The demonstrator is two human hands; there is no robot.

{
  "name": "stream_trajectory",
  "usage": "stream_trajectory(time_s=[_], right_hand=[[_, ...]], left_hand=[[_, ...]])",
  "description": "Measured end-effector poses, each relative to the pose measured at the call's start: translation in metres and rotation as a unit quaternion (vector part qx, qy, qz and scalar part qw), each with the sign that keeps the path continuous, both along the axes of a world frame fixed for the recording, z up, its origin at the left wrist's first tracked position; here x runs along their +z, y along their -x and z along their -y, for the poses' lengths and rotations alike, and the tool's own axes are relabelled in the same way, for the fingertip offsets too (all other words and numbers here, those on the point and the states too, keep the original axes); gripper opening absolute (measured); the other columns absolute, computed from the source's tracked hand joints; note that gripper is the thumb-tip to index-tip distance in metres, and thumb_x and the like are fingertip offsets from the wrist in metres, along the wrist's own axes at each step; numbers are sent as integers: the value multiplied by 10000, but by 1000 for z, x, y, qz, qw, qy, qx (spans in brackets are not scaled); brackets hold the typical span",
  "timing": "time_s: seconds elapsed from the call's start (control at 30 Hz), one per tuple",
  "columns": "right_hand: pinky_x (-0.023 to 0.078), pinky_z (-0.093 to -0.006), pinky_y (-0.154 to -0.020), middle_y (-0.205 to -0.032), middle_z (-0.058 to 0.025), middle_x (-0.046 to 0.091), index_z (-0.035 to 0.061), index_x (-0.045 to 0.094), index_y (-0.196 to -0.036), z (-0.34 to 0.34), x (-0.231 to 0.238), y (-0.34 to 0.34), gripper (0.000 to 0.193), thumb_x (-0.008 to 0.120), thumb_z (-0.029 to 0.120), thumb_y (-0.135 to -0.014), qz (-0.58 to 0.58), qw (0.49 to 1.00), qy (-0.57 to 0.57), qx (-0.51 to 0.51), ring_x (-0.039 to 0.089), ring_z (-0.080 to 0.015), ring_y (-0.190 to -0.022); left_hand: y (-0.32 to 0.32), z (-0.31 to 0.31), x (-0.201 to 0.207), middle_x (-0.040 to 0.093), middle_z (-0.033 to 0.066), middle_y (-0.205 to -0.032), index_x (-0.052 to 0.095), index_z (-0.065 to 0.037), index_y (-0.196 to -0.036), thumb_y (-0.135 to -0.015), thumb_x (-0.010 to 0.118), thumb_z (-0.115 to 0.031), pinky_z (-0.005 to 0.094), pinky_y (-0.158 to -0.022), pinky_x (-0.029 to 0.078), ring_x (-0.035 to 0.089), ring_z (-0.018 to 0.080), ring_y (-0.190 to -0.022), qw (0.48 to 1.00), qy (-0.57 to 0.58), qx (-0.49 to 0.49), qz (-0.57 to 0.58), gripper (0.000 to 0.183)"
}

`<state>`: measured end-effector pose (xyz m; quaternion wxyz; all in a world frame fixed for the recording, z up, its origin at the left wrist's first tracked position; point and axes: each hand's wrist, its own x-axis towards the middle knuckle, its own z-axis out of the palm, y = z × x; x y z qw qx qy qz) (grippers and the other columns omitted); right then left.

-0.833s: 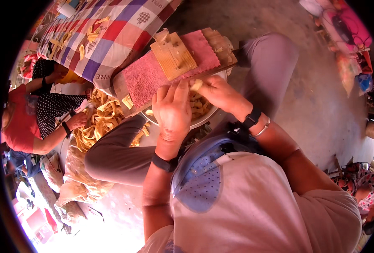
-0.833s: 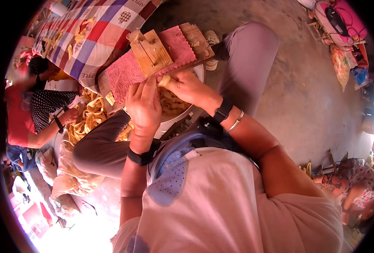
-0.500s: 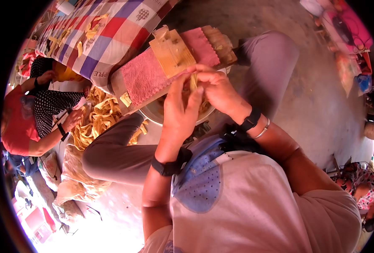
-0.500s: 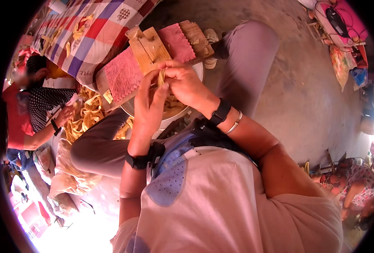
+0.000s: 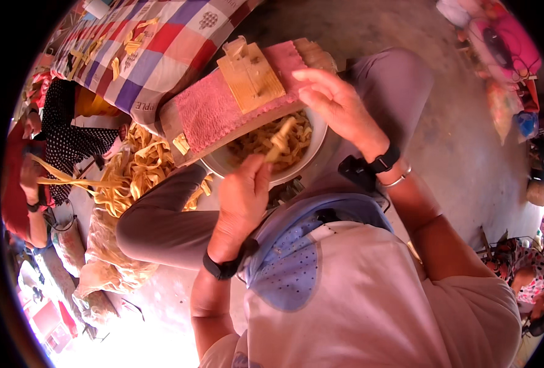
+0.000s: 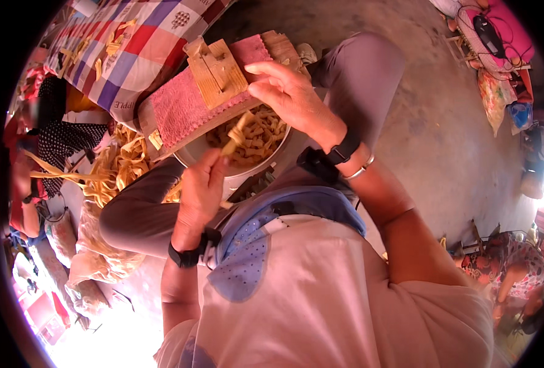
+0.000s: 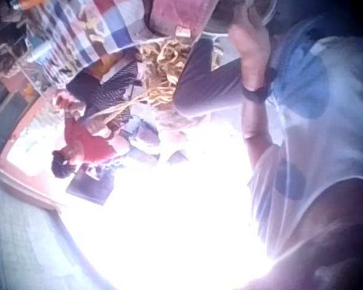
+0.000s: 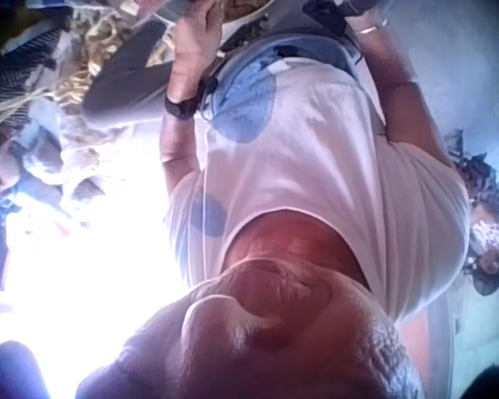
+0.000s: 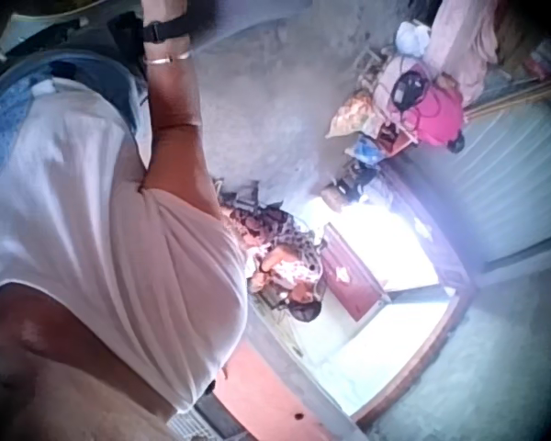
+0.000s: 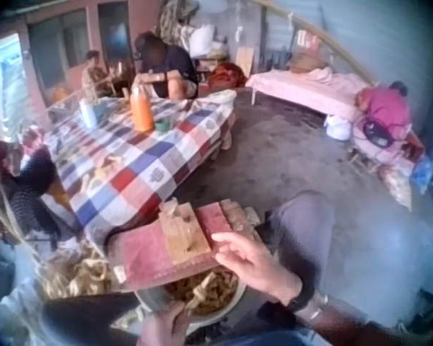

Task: The person picks up strips of dough and rolls them individually across a wooden board to create curled pieces, then places them into a bowl.

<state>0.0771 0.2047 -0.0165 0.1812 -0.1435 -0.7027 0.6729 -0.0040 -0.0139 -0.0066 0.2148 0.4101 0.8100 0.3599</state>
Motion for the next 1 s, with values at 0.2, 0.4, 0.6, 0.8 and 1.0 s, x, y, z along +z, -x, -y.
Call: stream_trajectory(time_s=[0.2, 0.4, 0.6, 0.8, 1.0], right_hand=[[471, -388, -812, -1146, -148, 577, 79, 557, -1215, -1, 34, -1, 477, 676, 134, -757, 154, 862, -418, 244, 574, -336, -982], [441, -393, -782, -1015, -103, 623, 80, 625, -988, -5, 41, -10, 250, 664, 207, -777, 62, 819, -537, 191, 588, -301, -930], [423, -379, -769, -854, -66, 584, 50, 548, -804, 11, 45, 0, 191, 669, 195, -775, 37, 840, -478, 254, 569, -265, -839], [438, -305, -549, -692, -24, 531, 36, 528, -841, -9, 58, 3, 173, 619, 173, -893, 124, 931, -196, 282, 544, -137, -603], [387, -194, -497, -778, 1, 551, 44, 580, -1085, -25, 15, 50, 194, 491, 179, -977, 91, 984, 18, 155, 442, -47, -550]], left_hand=[[8, -7, 7, 629, 149, -769, 594, -109, -965, -876, 587, -165, 432, -559, 475, 617, 360, -700, 987, -10, -2, -162, 106], [14, -6, 15, 600, 91, -702, 583, -116, -892, -838, 600, -140, 405, -526, 477, 619, 311, -640, 971, -54, -37, -229, 62], [22, -25, 31, 610, 97, -712, 601, -105, -860, -802, 614, -84, 395, -535, 471, 616, 309, -627, 958, -117, -98, -243, 63], [40, -24, 36, 573, 152, -706, 632, -45, -946, -874, 599, -82, 349, -597, 467, 601, 298, -664, 992, -87, -86, -13, 88], [98, -55, -7, 512, -10, -685, 618, -13, -1018, -937, 550, -125, 227, -526, 364, 465, 65, -617, 953, -137, 54, 263, 154]])
